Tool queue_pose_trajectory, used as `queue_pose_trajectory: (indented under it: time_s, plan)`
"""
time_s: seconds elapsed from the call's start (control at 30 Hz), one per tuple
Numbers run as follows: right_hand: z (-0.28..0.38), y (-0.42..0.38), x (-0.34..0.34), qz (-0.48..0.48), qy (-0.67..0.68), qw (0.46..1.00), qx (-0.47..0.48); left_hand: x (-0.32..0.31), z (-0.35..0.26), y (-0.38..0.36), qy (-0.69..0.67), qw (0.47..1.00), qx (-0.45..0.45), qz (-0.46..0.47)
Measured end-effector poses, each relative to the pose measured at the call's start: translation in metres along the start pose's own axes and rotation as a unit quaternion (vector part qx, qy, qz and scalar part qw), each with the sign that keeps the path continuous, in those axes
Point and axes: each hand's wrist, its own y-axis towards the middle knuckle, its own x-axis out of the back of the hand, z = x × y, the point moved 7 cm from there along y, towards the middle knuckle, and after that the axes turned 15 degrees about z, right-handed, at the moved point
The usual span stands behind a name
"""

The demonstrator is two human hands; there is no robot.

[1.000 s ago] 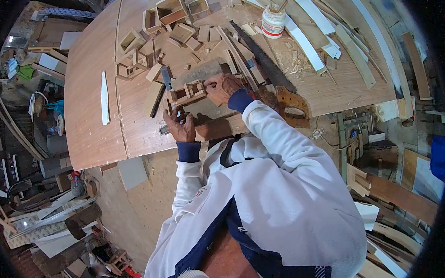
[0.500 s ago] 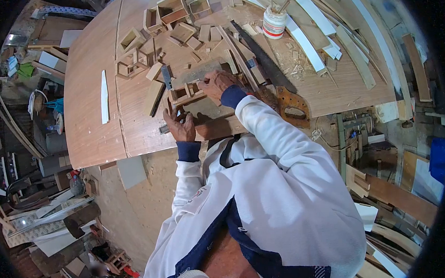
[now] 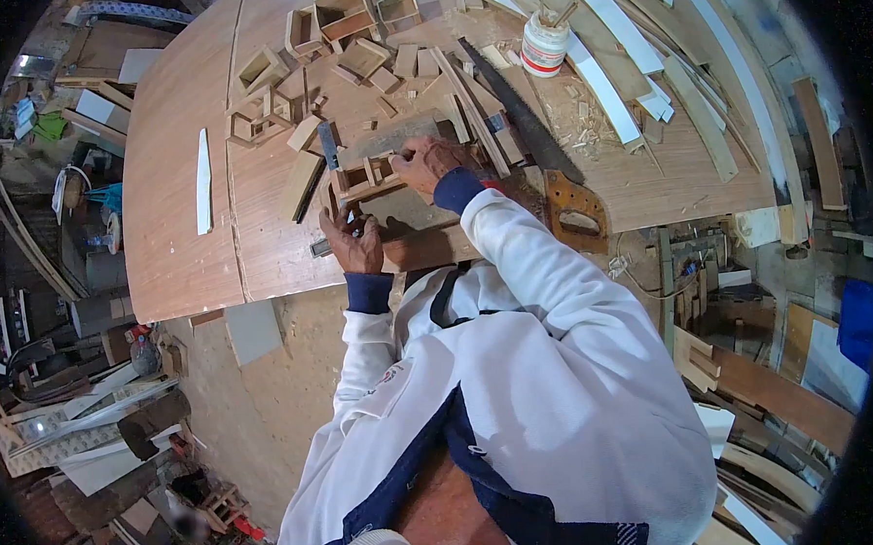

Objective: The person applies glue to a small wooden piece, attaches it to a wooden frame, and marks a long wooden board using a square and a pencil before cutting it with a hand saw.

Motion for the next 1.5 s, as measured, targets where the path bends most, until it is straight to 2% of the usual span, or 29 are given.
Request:
queue_pose_trajectory:
  time_s: [0.27,0.57,0.63,0.77,0.87,0.93,0.97,1.03,1.13,1.23,1.37,1.43,1.5]
  plan:
    - [-0.016,0.010,-0.013,-0.016,-0.003,1.000,0.000,-0.001,0.002,0.001,0.006,1.000,-0.010,-0.008]
    - [-0.007,0.002,-0.007,0.018,-0.014,0.999,-0.030,-0.001,-0.003,0.001,-0.018,1.000,0.019,-0.004]
    - [-0.005,0.001,-0.004,-0.010,-0.019,1.000,0.004,0.000,-0.002,0.002,0.007,1.000,-0.023,-0.011]
    - [-0.009,0.006,-0.007,-0.008,-0.024,1.000,0.016,0.000,0.000,0.002,0.035,0.999,-0.029,-0.013]
    - [-0.015,0.009,-0.010,0.000,-0.040,0.999,0.003,-0.001,0.001,0.000,0.011,1.000,0.016,-0.001]
    - [-0.006,0.013,-0.019,0.016,-0.165,0.980,0.114,-0.001,0.003,0.001,0.007,1.000,0.006,0.000]
    - [-0.012,0.014,-0.021,0.016,-0.165,0.980,0.115,-0.001,0.004,0.001,0.007,1.000,0.007,0.000]
    - [-0.003,0.011,-0.025,0.037,-0.265,0.951,0.155,-0.002,0.004,0.001,0.016,1.000,0.010,-0.002]
    - [-0.002,0.008,-0.022,0.036,-0.243,0.963,0.107,-0.002,0.005,0.001,0.011,1.000,0.023,0.000]
    - [0.000,0.005,-0.017,0.054,-0.202,0.972,0.104,0.000,0.004,0.002,0.047,0.999,0.008,-0.015]
    - [-0.009,0.011,-0.019,0.025,-0.189,0.973,0.130,-0.002,0.003,0.000,0.017,0.999,0.027,-0.004]
    - [-0.010,0.008,-0.011,0.045,-0.116,0.989,0.078,-0.002,0.000,0.000,0.012,1.000,0.017,-0.005]
    - [-0.002,0.000,-0.002,0.028,-0.078,0.992,0.091,-0.003,-0.004,0.000,-0.009,1.000,0.023,-0.002]
